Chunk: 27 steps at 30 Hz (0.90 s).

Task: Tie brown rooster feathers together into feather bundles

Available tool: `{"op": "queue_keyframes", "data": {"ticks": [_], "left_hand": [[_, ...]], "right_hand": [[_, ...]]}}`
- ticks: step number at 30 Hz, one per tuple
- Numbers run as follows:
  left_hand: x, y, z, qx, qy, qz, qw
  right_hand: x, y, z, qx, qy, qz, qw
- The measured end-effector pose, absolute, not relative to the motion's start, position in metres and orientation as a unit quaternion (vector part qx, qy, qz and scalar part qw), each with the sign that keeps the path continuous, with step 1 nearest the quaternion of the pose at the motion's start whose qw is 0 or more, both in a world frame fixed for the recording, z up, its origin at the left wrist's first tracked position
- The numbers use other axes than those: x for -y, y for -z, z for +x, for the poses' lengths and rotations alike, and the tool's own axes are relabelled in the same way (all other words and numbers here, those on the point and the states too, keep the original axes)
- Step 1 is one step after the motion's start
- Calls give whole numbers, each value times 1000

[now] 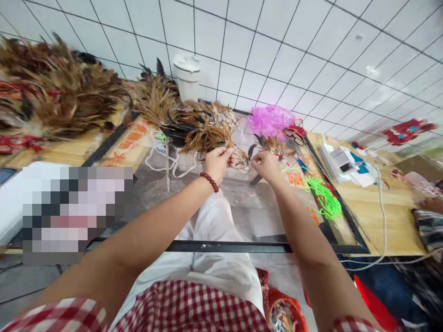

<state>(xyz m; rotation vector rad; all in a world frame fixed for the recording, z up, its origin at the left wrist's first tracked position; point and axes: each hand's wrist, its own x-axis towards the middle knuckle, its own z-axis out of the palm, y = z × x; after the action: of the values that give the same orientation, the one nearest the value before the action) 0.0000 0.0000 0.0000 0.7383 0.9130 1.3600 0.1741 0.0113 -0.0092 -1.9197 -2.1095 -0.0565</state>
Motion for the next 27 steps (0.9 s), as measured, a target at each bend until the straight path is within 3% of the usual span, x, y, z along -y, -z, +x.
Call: {"op": "queue_keyframes", "data": {"ticks": [4, 10, 17, 19, 22, 24, 27], "left_hand": [[2, 1, 0, -400, -588, 322, 625], [2, 1, 0, -401, -584, 320, 629], [0, 4, 0, -400, -581, 329, 628], [0, 4, 0, -398, -581, 329, 630], [1, 3, 0, -394, -576, 328, 637], [2, 2, 0, -389, -571, 329, 644], [4, 1, 0, -385, -565, 332, 650]], "right_hand": [[-11, 8, 180, 679, 25, -720, 140], [-14, 9, 182, 676, 38, -695, 242], [-16, 11, 187, 677, -19, -704, 215], [-16, 5, 187, 634, -107, -705, 299], [-13, -6, 180, 542, -355, -618, 446], [-8, -13, 172, 496, -485, -533, 484], [-2, -18, 158, 491, -542, -470, 494]]}}
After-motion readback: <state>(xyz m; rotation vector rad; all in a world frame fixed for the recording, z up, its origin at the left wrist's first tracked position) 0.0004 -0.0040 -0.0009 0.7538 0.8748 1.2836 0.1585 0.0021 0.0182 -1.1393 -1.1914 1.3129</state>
